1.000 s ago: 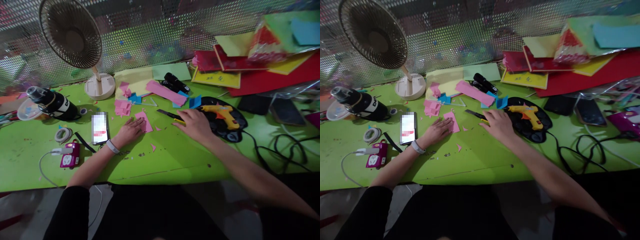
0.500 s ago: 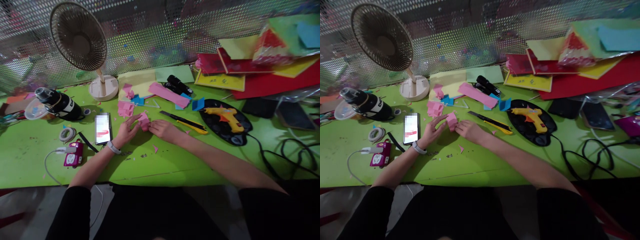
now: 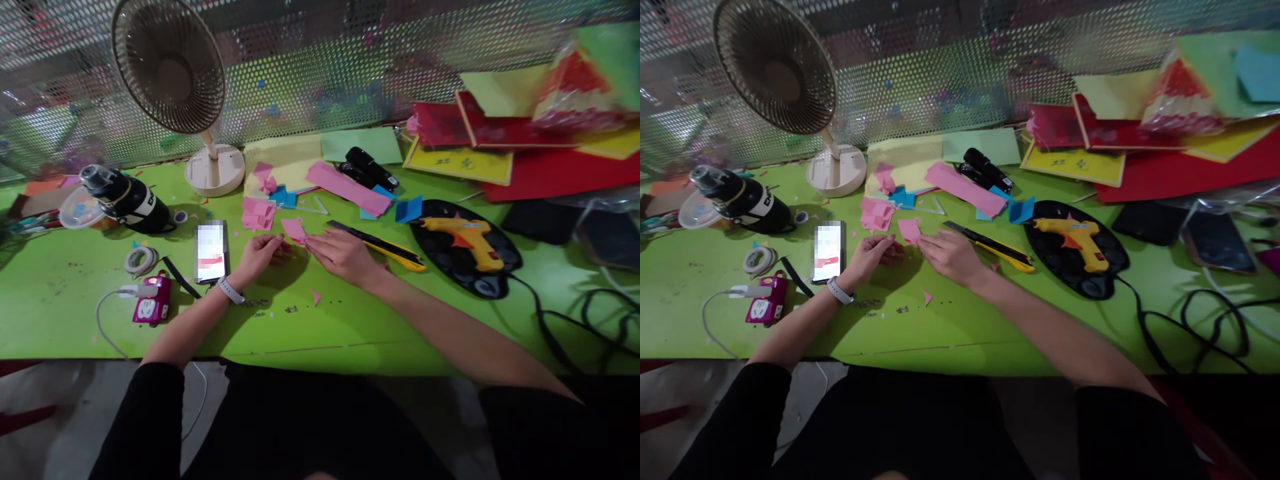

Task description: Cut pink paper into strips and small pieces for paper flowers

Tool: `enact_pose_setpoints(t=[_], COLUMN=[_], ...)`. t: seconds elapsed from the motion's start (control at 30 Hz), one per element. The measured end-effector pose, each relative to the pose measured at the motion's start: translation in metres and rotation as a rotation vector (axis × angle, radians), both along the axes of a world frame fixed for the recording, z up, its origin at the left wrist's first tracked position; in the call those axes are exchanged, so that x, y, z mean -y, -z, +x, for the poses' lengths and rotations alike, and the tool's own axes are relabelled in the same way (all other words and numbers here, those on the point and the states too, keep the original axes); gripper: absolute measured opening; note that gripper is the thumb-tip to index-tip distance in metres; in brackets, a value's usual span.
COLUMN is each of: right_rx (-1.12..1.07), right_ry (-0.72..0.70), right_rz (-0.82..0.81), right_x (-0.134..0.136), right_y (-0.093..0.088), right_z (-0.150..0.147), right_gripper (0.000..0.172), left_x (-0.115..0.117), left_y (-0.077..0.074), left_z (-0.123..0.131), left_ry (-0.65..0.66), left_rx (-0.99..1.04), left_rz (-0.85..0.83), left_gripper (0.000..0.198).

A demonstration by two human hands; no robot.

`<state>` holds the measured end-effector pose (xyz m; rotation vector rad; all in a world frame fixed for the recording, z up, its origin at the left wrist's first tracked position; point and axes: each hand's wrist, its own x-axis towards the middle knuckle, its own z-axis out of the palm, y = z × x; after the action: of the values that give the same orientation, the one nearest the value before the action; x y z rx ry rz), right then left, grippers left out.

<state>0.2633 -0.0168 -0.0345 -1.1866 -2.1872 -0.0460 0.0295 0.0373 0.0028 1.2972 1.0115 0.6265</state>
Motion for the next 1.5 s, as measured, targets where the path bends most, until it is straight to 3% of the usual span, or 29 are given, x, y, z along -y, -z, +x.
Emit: enact_pose_setpoints(t=[0.17,0.37,0.57,0.67,0.9,1.0,1.13,1.3,1.5], right_rx=[0.029,0.084,0.125,0.087,0.002,-0.186,-0.427,-0.590,-0.709], right_ry=[-0.007,-0.039,-0.263,-0.233,-0.302,-0.128,0.104,0.017,0.027], right_rz=[0.033,0.040,0.141,0.179,0.031,-0.036,-0.152,-0.373,-0.478], right_x=[0.001,0.012,0.023,0.020,0.020,0.022,0.021,0.021,0.023], right_y=[-0.003,-0.010,-0.015,-0.020,-0.021,-0.018,-0.016,-0.012,-0.011], right_z=[-0.003,-0.009,-0.011,-0.001,-0.009,-0.019,-0.022,-0.021,-0.025], right_gripper=[0.025,0.031,0.037,0.045,0.027,0.015,0.022,0.028,0.034], left_x=[0.003,0.008,0.007,0.007,0.014,0.019,0.024,0.027,0.031], left_y=[-0.005,-0.006,0.005,0.005,0.010,0.011,0.005,0.003,0.010], left_z=[0.002,0.004,0.006,0.005,0.005,0.007,0.008,0.006,0.010], left_ry=[-0.016,0.022,0.057,0.039,0.106,0.117,0.244,0.343,0.369], left_rx=[-0.033,0.055,0.195,0.243,0.251,0.255,0.255,0.253,0.248], left_rz=[-0.032,-0.177,-0.239,-0.304,-0.250,-0.239,-0.315,-0.243,-0.170], left_gripper=[0.025,0.042,0.030,0.024,0.019,0.017,0.021,0.027,0.034])
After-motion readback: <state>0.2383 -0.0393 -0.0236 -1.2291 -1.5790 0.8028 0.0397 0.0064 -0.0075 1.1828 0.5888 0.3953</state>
